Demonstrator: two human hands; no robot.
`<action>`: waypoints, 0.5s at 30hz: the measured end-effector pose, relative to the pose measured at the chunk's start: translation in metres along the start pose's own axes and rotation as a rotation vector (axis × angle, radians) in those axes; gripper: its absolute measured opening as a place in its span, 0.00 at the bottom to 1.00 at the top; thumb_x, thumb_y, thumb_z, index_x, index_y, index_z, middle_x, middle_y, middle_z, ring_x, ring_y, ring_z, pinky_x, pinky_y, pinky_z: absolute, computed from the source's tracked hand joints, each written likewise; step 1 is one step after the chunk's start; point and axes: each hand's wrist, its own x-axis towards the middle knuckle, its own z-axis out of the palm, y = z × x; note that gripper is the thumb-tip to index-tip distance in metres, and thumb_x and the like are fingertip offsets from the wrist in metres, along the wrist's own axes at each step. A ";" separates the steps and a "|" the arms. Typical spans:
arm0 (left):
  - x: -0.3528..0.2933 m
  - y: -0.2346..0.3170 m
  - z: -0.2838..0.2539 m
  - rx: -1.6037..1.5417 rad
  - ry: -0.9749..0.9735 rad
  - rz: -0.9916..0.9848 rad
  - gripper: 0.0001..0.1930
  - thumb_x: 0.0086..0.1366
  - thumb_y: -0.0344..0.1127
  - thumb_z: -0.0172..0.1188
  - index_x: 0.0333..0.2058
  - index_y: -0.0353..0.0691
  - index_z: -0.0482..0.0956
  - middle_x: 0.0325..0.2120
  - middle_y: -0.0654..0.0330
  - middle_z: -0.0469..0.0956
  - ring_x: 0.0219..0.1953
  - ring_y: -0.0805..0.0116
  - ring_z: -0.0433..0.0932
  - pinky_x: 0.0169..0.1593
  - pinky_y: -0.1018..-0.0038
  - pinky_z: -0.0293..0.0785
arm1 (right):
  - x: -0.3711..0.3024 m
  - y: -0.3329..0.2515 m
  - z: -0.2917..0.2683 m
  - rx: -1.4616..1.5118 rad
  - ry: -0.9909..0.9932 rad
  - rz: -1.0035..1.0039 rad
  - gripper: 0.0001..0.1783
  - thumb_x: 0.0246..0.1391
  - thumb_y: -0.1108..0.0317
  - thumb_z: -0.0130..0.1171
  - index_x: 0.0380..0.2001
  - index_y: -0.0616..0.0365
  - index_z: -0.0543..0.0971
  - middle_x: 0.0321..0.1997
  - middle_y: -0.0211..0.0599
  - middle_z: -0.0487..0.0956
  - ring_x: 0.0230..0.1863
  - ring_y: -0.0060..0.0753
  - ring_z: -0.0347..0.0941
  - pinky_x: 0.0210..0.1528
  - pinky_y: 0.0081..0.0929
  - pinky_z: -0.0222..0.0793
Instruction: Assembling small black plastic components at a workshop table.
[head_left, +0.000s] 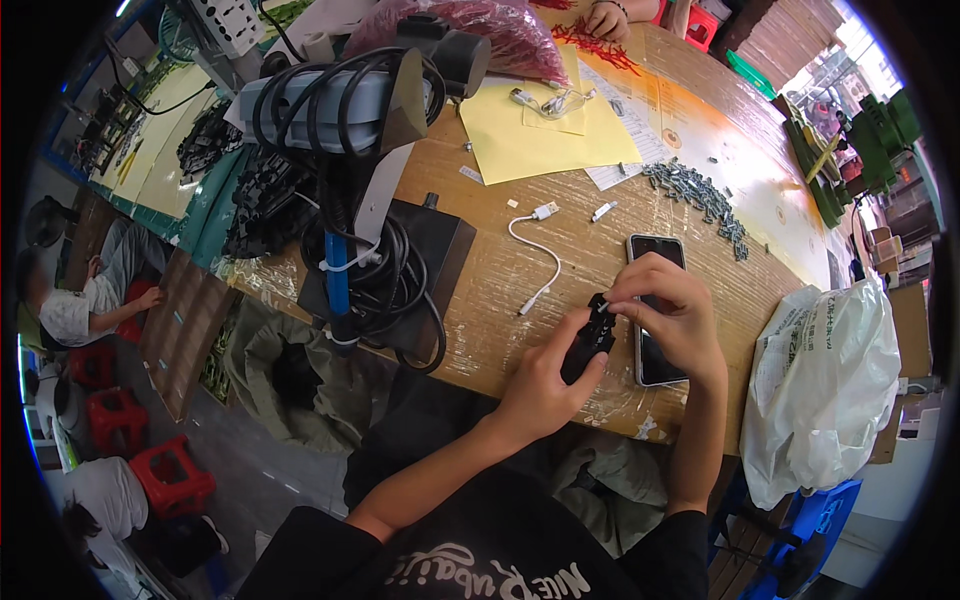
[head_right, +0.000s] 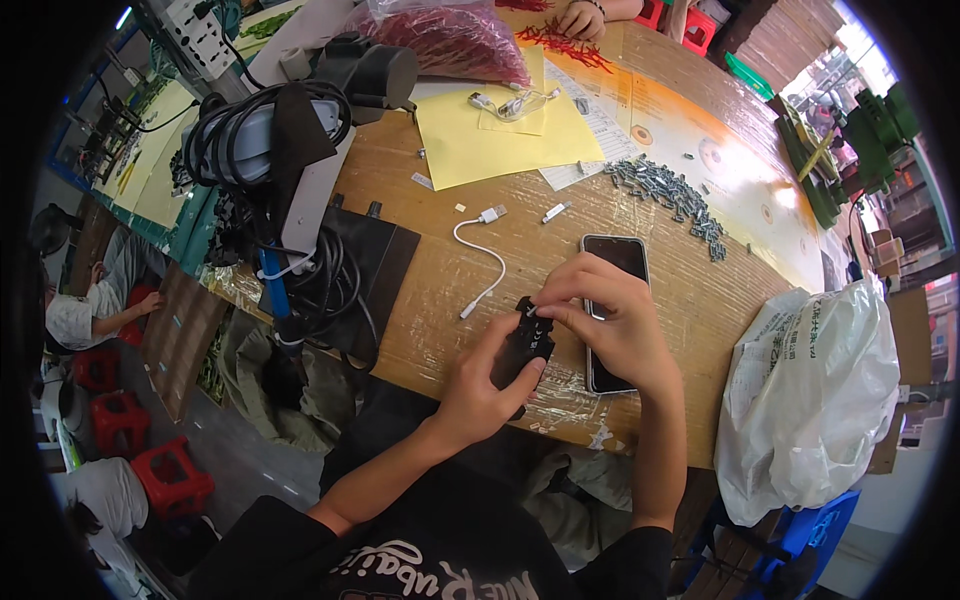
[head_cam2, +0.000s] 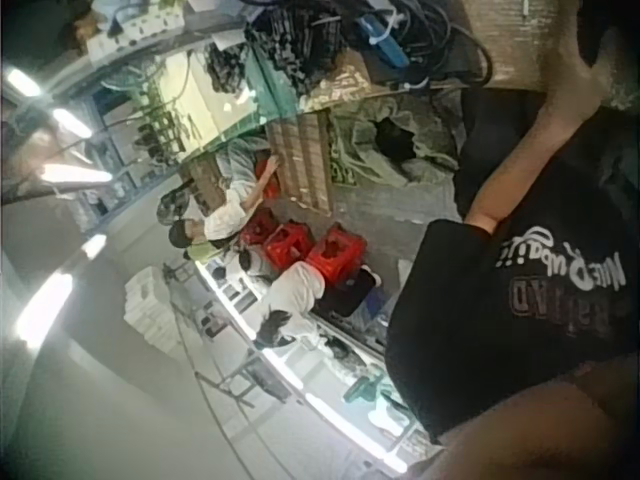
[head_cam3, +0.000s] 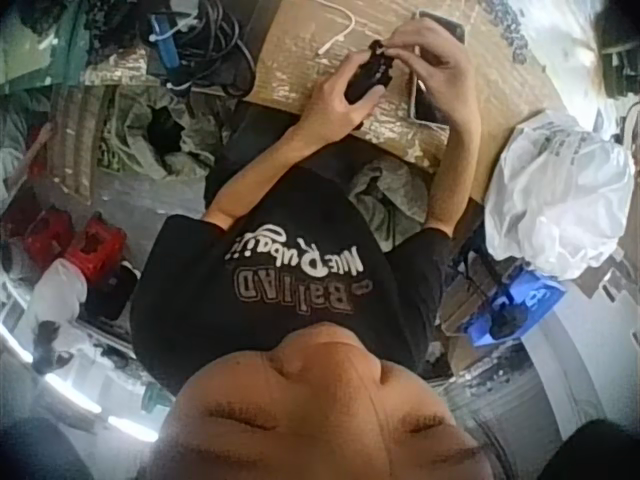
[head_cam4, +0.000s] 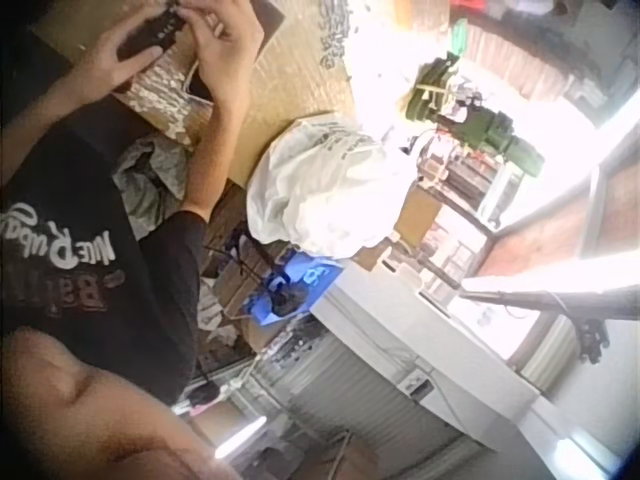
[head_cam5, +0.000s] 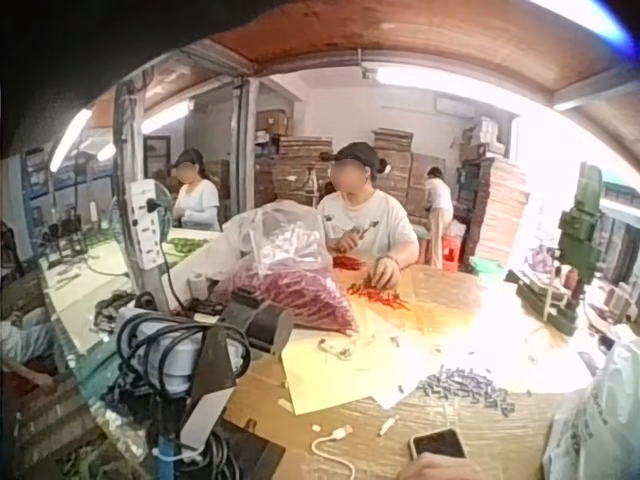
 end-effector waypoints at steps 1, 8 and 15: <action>0.000 -0.001 0.000 0.001 0.002 -0.002 0.21 0.53 0.29 0.55 0.46 0.35 0.62 0.27 0.47 0.73 0.31 0.52 0.75 0.33 0.67 0.69 | 0.000 -0.001 0.000 0.002 -0.001 0.000 0.05 0.37 0.80 0.58 0.23 0.64 0.75 0.26 0.34 0.73 0.30 0.27 0.69 0.33 0.21 0.65; 0.000 0.001 0.000 0.012 0.000 0.041 0.20 0.53 0.28 0.55 0.45 0.36 0.62 0.27 0.48 0.73 0.31 0.53 0.76 0.33 0.67 0.69 | -0.003 -0.004 0.001 0.006 -0.007 0.045 0.06 0.38 0.81 0.56 0.25 0.63 0.75 0.28 0.34 0.71 0.31 0.27 0.68 0.33 0.21 0.64; 0.001 0.003 0.000 0.029 0.004 0.063 0.20 0.53 0.28 0.55 0.45 0.36 0.62 0.27 0.48 0.73 0.32 0.54 0.76 0.34 0.68 0.70 | -0.001 0.003 -0.001 0.016 -0.015 -0.016 0.07 0.39 0.80 0.57 0.26 0.63 0.74 0.28 0.34 0.70 0.30 0.26 0.67 0.34 0.20 0.63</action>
